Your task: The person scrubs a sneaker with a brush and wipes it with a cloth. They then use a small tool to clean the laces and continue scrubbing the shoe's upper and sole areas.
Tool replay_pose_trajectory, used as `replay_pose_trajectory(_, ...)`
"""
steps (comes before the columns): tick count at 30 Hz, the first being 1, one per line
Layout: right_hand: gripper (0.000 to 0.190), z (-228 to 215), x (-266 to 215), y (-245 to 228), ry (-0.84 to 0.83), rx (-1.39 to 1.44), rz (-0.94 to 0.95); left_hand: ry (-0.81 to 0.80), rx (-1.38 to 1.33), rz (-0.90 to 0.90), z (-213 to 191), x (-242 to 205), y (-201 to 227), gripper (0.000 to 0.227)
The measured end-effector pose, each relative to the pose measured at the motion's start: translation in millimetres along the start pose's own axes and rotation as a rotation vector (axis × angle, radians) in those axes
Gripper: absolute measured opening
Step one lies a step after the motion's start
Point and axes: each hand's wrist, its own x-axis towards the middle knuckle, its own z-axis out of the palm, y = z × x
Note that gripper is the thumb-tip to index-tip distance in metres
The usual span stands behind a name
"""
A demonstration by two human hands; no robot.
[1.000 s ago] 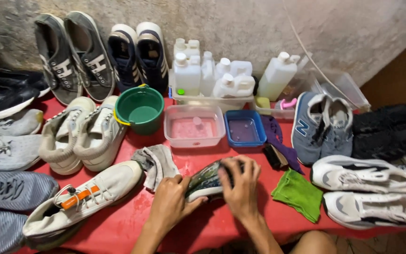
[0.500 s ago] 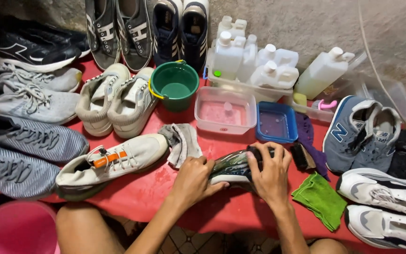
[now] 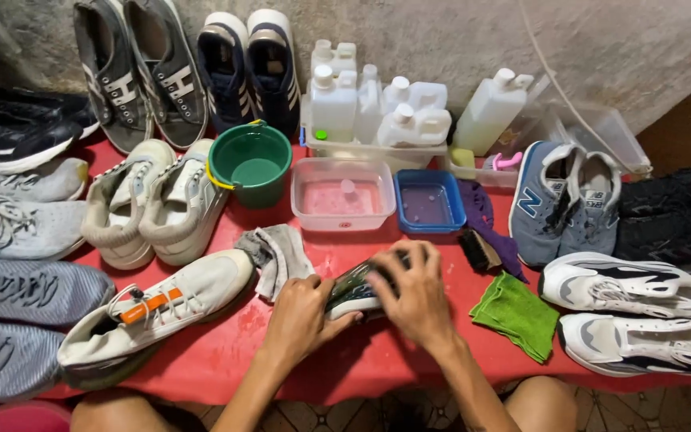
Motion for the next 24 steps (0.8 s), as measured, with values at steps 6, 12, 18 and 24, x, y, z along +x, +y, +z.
replay_pose_trajectory(6,0.035,-4,6,-6,-0.066,-0.058,0.005,0.01,0.005,-0.003,-3,2,1,0.063)
replay_pose_trajectory(12,0.032,-7,12,16,-0.024,-0.083,0.156,0.038,-0.011,0.002,1,-1,3,0.066)
replay_pose_trajectory(18,0.035,0,7,28,-0.115,0.01,0.193,0.023,-0.04,-0.008,-1,-1,1,0.063)
replay_pose_trajectory(24,0.035,-11,13,6,-0.179,0.057,0.14,0.026,-0.021,0.005,-5,-1,2,0.063)
